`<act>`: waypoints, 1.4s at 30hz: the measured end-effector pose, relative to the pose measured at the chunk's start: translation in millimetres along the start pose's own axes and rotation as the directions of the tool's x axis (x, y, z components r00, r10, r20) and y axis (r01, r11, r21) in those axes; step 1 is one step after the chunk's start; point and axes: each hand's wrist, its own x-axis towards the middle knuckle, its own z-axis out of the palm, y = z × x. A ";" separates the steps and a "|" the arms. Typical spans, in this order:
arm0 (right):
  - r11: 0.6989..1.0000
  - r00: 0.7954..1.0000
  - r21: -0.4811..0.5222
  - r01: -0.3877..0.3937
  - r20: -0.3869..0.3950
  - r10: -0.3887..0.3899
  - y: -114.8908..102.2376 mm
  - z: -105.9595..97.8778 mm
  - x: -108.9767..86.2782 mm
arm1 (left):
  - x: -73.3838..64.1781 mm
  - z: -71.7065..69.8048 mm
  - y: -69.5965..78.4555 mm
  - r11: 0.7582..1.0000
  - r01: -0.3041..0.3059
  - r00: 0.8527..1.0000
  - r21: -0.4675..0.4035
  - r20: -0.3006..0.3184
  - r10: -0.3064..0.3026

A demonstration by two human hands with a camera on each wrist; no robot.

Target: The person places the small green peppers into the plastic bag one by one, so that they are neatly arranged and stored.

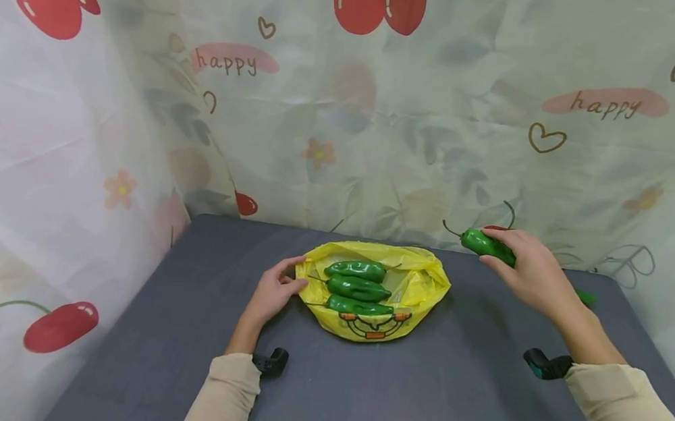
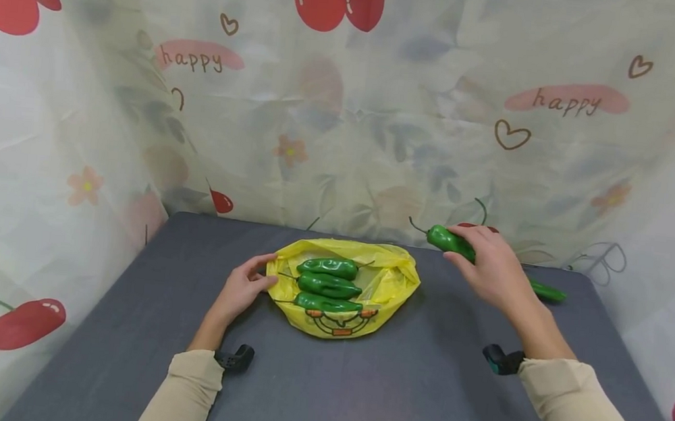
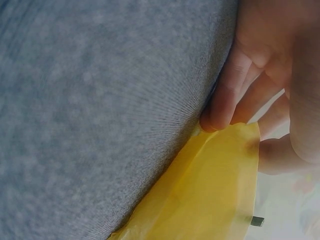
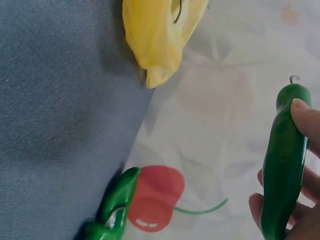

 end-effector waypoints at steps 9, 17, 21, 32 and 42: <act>0.998 0.997 -0.007 0.059 0.039 -0.059 -19.4 2.4 16.9 | 0.3 -2.2 -0.1 1.000 -0.004 1.000 0.007 -0.009 0.004; 0.993 0.991 -0.015 0.119 0.063 -0.117 -26.2 9.1 25.6 | 1.0 -1.7 -0.1 1.000 0.005 1.000 0.012 -0.004 -0.005; 0.991 0.988 -0.014 0.136 0.073 -0.134 -30.3 11.3 29.3 | 0.3 -1.6 0.6 1.000 0.008 1.000 0.008 -0.003 -0.008; 0.994 0.973 0.015 0.107 0.202 -0.108 -47.8 13.4 42.9 | -1.1 -0.1 1.2 1.000 0.004 1.000 0.012 -0.005 -0.004; 0.990 0.958 0.061 0.130 0.251 -0.141 -62.8 24.6 54.2 | -1.1 0.5 0.5 1.000 -0.007 1.000 0.001 0.002 0.007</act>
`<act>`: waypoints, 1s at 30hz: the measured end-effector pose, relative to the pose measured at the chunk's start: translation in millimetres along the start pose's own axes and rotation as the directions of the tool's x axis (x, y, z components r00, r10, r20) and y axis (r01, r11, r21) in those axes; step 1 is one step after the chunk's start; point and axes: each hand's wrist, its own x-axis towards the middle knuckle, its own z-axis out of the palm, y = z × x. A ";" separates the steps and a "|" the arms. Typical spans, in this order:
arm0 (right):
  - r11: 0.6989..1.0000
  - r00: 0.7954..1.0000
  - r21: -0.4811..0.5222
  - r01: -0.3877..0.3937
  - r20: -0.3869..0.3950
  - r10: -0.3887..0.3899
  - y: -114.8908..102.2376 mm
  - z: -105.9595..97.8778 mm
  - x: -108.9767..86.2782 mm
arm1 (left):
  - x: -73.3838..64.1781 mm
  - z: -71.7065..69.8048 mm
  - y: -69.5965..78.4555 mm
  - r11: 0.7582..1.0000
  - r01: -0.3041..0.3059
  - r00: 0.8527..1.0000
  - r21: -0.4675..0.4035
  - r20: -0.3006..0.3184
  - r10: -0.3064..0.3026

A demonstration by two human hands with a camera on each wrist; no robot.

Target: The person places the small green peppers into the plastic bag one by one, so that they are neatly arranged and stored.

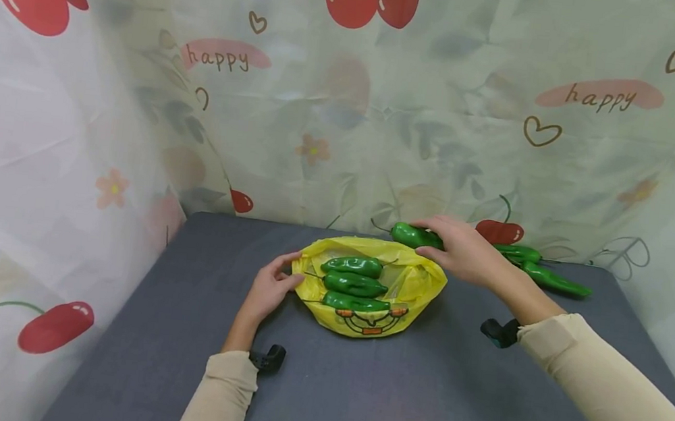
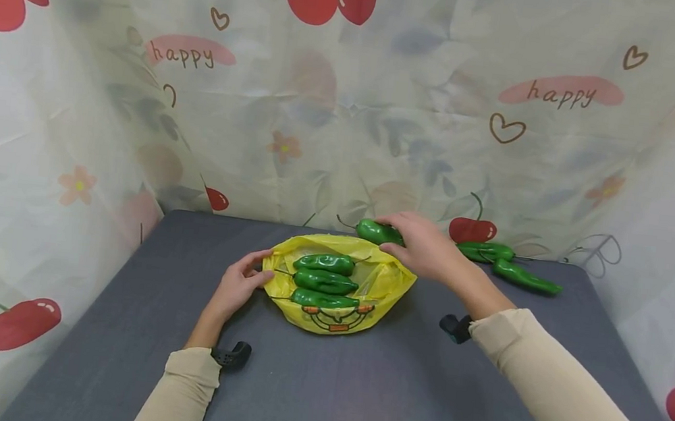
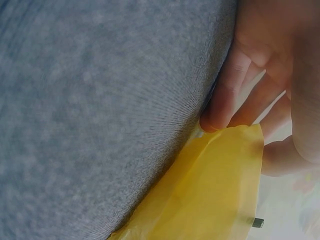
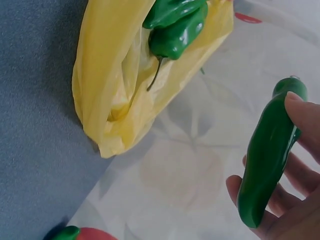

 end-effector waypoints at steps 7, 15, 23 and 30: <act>0.999 0.998 0.018 0.039 0.038 -0.040 -6.7 11.0 11.3 | -0.2 1.5 -2.9 1.000 -0.005 1.000 -0.012 0.009 0.005; 0.999 0.993 0.037 0.038 0.109 -0.042 -20.8 20.7 30.6 | -0.4 -0.2 -1.6 0.999 -0.030 0.999 -0.034 0.011 0.031; 0.998 0.986 0.033 0.052 0.154 -0.057 -27.9 33.2 47.7 | -1.0 -0.2 -2.2 1.000 -0.009 1.000 -0.025 0.018 0.010; 0.997 0.981 0.040 0.059 0.184 -0.065 -39.1 42.3 60.2 | -0.9 -0.5 -0.6 0.999 -0.019 1.000 -0.027 0.012 0.020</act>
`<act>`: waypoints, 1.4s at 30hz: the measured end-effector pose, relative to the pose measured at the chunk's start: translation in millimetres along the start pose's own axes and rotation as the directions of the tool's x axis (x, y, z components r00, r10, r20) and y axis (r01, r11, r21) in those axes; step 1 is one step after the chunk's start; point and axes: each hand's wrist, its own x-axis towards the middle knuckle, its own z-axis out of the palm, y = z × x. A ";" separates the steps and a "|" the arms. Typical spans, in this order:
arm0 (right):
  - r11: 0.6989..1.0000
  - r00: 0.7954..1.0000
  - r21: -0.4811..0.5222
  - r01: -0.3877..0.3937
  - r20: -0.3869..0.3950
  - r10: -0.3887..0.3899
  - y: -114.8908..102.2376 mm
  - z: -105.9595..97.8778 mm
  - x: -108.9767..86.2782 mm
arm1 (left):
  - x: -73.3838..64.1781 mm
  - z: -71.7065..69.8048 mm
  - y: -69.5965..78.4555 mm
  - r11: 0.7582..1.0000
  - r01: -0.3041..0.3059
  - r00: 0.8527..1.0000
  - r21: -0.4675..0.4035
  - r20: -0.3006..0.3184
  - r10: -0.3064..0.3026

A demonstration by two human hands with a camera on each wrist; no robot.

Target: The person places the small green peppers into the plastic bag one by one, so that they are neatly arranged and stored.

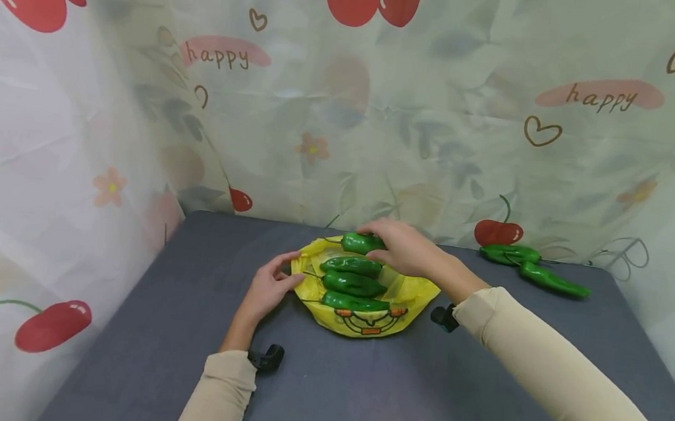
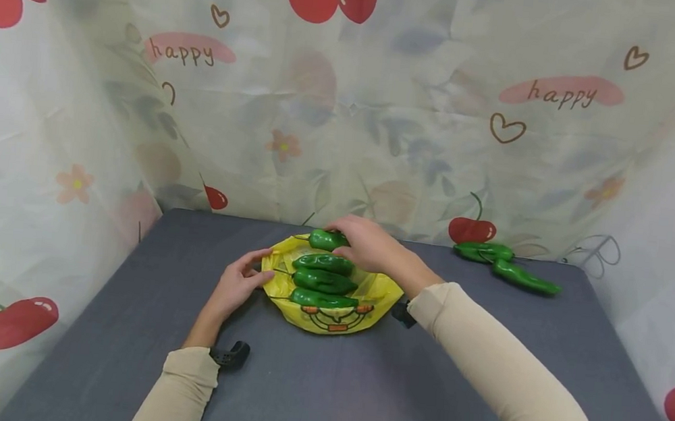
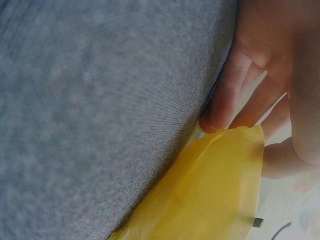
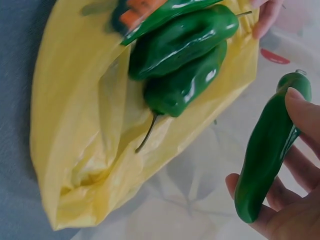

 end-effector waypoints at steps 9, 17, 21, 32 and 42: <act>1.000 1.000 0.009 0.012 0.022 -0.012 -8.6 12.4 19.7 | 2.0 1.9 -0.6 1.000 0.005 1.000 0.020 -0.021 -0.004; 1.000 0.999 0.015 -0.001 0.035 0.001 -10.2 16.2 24.9 | 0.8 1.6 -1.7 1.000 0.004 1.000 0.022 -0.017 -0.004; 1.000 0.999 0.010 -0.003 0.035 0.003 -9.5 17.4 25.6 | 1.4 1.2 -2.4 1.000 0.000 1.000 0.022 -0.017 0.001; 0.999 1.000 0.032 -0.021 0.020 0.021 -9.9 17.7 24.7 | 1.5 0.9 -4.2 0.999 -0.014 1.000 0.029 -0.014 0.014; 0.999 0.997 -0.050 -0.021 -0.078 0.017 -6.2 19.5 16.2 | 1.6 0.6 -3.0 0.999 -0.008 1.000 0.038 -0.016 0.009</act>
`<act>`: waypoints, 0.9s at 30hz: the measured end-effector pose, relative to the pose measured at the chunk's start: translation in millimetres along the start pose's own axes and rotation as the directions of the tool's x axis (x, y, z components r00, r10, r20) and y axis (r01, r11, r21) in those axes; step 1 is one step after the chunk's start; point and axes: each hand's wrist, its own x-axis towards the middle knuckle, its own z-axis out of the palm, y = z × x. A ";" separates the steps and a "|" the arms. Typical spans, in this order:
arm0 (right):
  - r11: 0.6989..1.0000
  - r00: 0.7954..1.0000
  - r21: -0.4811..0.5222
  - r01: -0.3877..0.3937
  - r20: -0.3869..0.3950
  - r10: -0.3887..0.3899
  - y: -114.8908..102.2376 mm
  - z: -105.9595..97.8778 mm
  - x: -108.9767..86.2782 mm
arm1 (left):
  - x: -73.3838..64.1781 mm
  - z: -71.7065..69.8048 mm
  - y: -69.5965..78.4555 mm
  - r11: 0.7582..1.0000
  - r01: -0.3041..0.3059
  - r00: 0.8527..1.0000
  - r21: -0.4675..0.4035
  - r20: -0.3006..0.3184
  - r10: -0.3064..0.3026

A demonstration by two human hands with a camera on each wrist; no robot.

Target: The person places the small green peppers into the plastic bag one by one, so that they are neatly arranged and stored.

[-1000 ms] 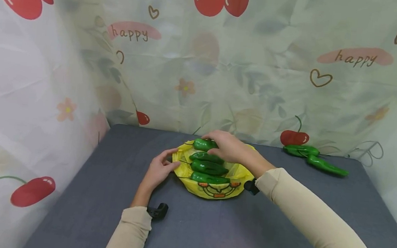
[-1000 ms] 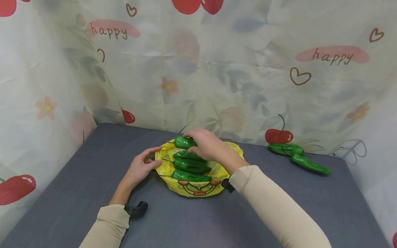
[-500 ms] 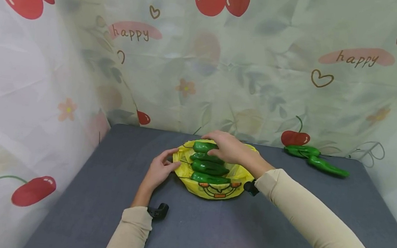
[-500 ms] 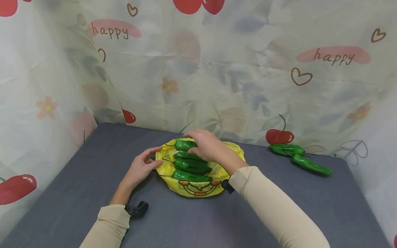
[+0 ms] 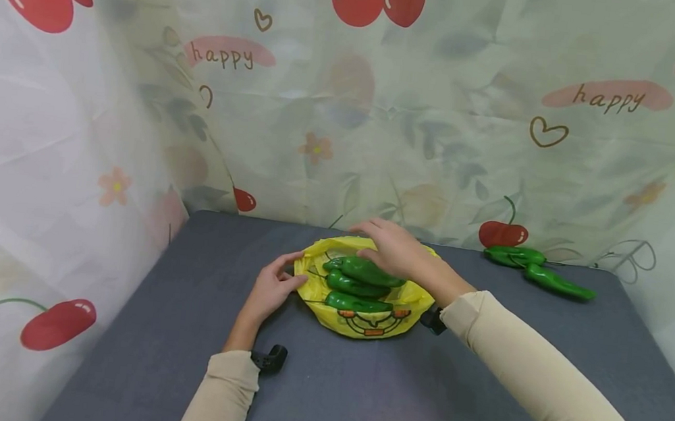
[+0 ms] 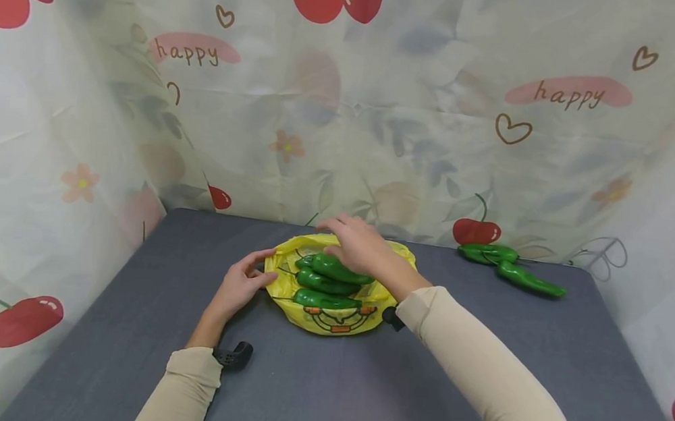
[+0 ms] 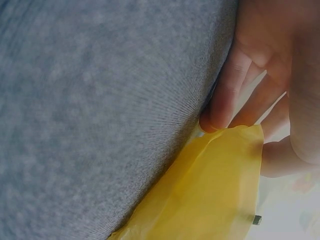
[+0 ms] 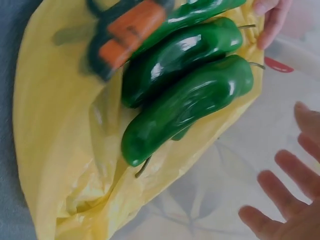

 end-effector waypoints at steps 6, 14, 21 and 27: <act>0.987 0.993 -0.158 0.022 -0.112 -0.040 3.1 4.7 -5.5 | 0.1 0.2 1.9 1.000 -0.005 1.000 -0.003 0.001 0.005; 0.980 0.989 -0.183 -0.081 -0.135 0.057 4.8 8.7 -13.1 | -1.1 -0.7 2.7 1.000 0.005 1.000 -0.011 0.008 -0.005; 0.962 0.982 -0.221 -0.157 -0.135 0.130 8.2 12.3 -24.1 | -1.6 -0.8 0.5 1.000 0.011 1.000 -0.013 -0.003 -0.011; 0.944 0.969 -0.238 -0.228 -0.147 0.197 19.7 18.1 -35.2 | -1.7 0.1 -0.1 1.000 0.007 1.000 -0.010 -0.008 -0.007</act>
